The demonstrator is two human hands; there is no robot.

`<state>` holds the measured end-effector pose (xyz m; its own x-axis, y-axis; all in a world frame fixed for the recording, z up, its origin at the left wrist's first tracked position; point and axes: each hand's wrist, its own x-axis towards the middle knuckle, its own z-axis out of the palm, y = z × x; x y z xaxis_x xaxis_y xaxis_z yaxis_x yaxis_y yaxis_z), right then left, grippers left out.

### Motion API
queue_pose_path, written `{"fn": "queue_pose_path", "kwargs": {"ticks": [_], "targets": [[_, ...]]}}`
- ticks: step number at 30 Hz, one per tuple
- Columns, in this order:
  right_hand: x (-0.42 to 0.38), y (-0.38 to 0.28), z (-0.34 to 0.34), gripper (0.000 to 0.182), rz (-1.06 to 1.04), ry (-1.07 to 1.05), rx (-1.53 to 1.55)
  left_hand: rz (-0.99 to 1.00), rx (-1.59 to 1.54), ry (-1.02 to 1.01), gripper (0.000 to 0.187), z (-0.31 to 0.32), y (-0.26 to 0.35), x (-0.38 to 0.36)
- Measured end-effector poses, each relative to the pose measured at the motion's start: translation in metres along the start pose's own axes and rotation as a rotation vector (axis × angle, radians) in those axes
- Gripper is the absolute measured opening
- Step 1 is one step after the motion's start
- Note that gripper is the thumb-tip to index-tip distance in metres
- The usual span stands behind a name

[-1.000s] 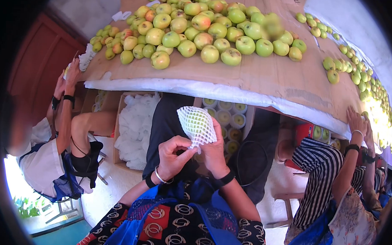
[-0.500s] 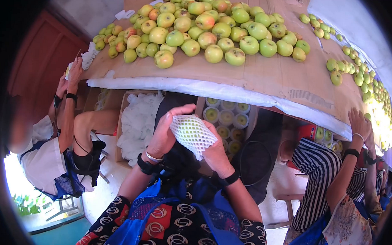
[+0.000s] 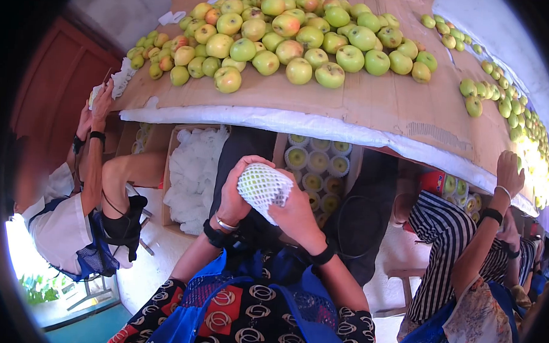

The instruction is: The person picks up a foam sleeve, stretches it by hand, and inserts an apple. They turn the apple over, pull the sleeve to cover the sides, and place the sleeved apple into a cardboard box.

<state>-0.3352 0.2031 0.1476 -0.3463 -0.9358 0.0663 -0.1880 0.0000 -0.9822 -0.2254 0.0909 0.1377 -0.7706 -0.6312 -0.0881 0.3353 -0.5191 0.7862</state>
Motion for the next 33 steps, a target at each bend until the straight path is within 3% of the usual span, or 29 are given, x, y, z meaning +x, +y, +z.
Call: {"fn": "queue_pose_path", "kwargs": {"ticks": [1,3,4,6,8,10,11,12,14,18,22,33], "targets": [[0.002,-0.010,-0.003,0.056,0.000,-0.001,0.001,-0.040,-0.162,0.058,0.037,-0.003,-0.008,0.001],[0.006,-0.035,-0.009,0.060,0.103,-0.043,-0.325,-0.130,-0.451,0.142,0.041,-0.009,-0.018,0.001],[0.007,-0.047,-0.014,0.060,0.100,-0.042,-0.324,-0.128,-0.448,0.140,0.041,-0.010,-0.016,0.002],[0.007,-0.060,-0.024,0.063,0.284,-0.065,-0.198,-0.163,-0.591,0.138,0.040,-0.015,-0.008,0.001],[0.003,-0.054,-0.026,0.056,0.277,-0.050,-0.168,-0.179,-0.652,0.132,0.040,-0.030,-0.009,0.002],[0.001,-0.053,-0.024,0.040,-0.168,0.227,-0.086,-0.159,-0.706,0.042,0.038,-0.030,-0.008,0.001],[-0.003,-0.056,-0.022,0.028,-0.197,0.248,-0.150,-0.140,-0.654,0.048,0.037,-0.029,-0.009,0.000],[-0.002,-0.056,-0.017,0.028,-0.191,0.252,-0.155,-0.147,-0.658,0.046,0.037,-0.028,-0.011,0.000],[0.003,-0.052,-0.005,0.026,-0.356,0.255,-0.510,-0.129,-0.489,0.219,0.037,-0.026,-0.014,0.000],[0.007,-0.042,0.003,0.034,-0.136,0.105,-0.654,-0.067,-0.347,0.225,0.034,-0.004,-0.004,-0.006],[0.010,-0.032,0.010,0.039,-0.096,0.136,-0.724,-0.024,-0.078,0.303,0.034,0.005,-0.003,-0.008],[0.011,-0.014,0.015,0.043,-0.108,0.223,-0.596,0.031,-0.025,0.229,0.038,-0.003,-0.002,-0.003]]}}
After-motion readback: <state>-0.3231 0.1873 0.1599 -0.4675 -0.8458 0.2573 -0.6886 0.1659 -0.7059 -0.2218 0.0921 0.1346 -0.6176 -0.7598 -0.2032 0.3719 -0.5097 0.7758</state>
